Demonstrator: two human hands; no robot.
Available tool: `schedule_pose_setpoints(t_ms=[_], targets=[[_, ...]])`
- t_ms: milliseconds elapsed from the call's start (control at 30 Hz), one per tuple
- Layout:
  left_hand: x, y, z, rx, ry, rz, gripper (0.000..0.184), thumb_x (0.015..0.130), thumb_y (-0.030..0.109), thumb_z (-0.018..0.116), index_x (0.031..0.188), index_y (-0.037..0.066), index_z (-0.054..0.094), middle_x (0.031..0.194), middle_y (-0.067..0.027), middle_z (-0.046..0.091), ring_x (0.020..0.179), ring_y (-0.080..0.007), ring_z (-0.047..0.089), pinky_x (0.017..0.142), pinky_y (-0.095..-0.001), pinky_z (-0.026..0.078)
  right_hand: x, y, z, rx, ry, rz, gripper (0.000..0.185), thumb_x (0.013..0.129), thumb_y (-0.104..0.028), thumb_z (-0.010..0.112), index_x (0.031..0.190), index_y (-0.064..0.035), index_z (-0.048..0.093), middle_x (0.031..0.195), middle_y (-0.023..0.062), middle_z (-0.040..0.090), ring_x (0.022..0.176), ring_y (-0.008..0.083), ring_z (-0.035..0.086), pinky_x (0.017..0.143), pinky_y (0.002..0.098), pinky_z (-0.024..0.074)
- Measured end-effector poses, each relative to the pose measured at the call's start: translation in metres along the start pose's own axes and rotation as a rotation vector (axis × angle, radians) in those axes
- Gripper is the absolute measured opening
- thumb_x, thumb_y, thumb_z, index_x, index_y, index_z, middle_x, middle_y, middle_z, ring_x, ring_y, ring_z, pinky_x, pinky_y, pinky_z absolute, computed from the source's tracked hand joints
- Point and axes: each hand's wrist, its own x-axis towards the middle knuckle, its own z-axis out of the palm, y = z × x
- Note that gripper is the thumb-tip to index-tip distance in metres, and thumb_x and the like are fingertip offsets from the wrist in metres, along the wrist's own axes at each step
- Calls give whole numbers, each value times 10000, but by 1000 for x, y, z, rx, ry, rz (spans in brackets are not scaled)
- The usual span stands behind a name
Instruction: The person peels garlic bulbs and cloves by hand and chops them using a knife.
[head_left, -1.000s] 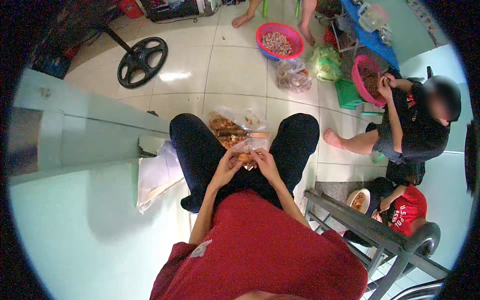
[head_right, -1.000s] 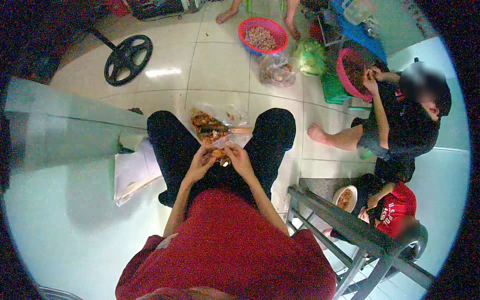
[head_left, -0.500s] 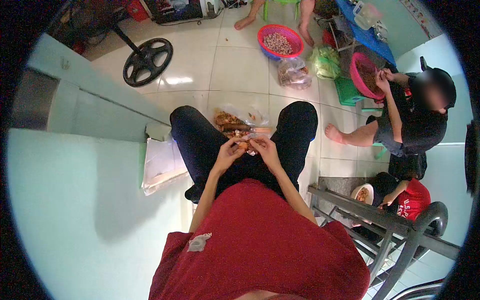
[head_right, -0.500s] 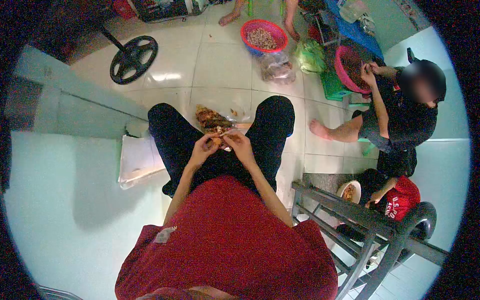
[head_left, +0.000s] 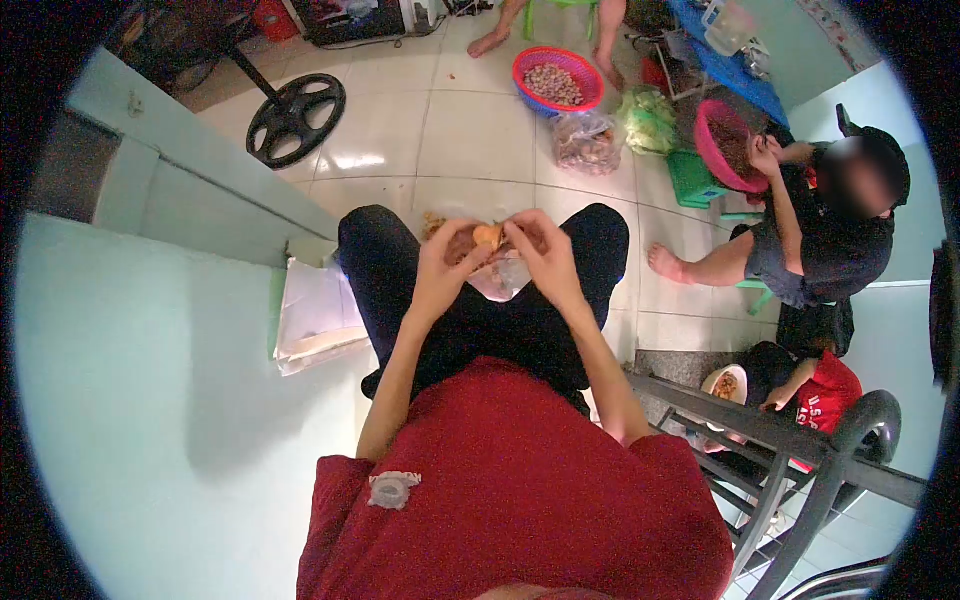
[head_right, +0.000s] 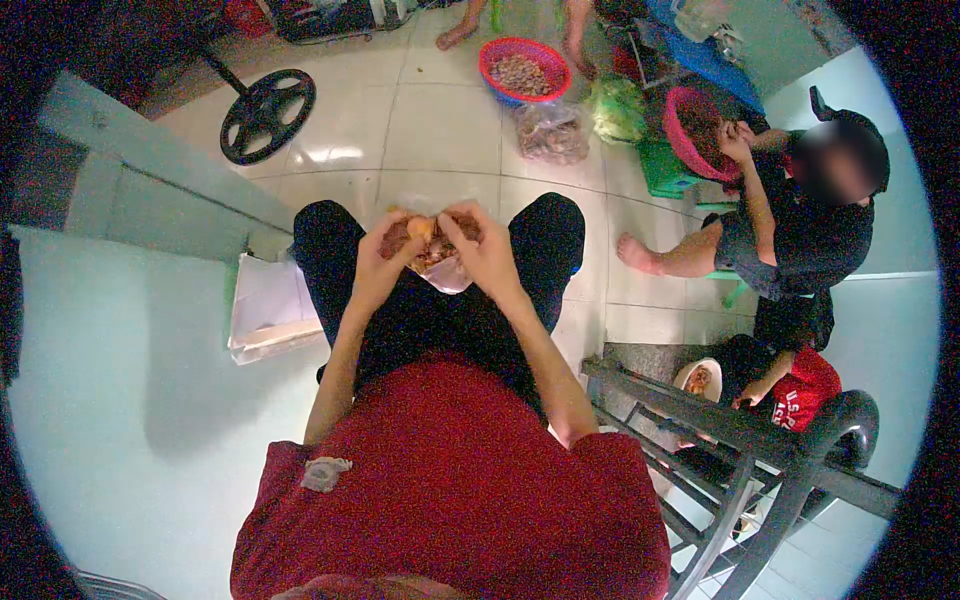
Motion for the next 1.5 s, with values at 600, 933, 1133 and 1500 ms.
schedule_pose_setpoints(t_ms=[600, 933, 1133, 1500], targets=[[81, 114, 2, -227, 115, 304, 300, 861, -41, 671, 1146, -52, 580, 1103, -95, 588, 1027, -179, 614, 916, -305, 512, 82, -121, 5, 226, 44, -369, 130, 908, -2, 631, 1035, 27, 627, 1036, 94, 614, 923, 139, 623, 818, 273, 510], [81, 118, 16, 129, 193, 517, 289, 886, -18, 647, 1159, -37, 554, 1122, -105, 558, 1032, -178, 595, 885, -297, 501, 88, -139, -5, -321, 213, -411, 68, 866, -33, 671, 861, 7, 616, 813, 108, 607, 701, 205, 620, 604, 289, 472], [83, 131, 25, 25, 284, 530, 252, 880, 11, 661, 1110, -26, 564, 1071, -113, 551, 968, -180, 617, 809, -288, 538, 93, -148, 5, -396, 263, -591, 91, 868, -1, 649, 875, 5, 558, 824, 131, 573, 693, 283, 589, 620, 354, 477], [80, 114, 3, -159, 363, 371, 327, 887, -78, 617, 1167, -31, 458, 1165, -178, 568, 1015, -240, 643, 894, -339, 545, 91, -82, 5, -184, 176, -394, 36, 906, -10, 608, 923, 10, 584, 864, 130, 594, 736, 221, 621, 664, 309, 495]])
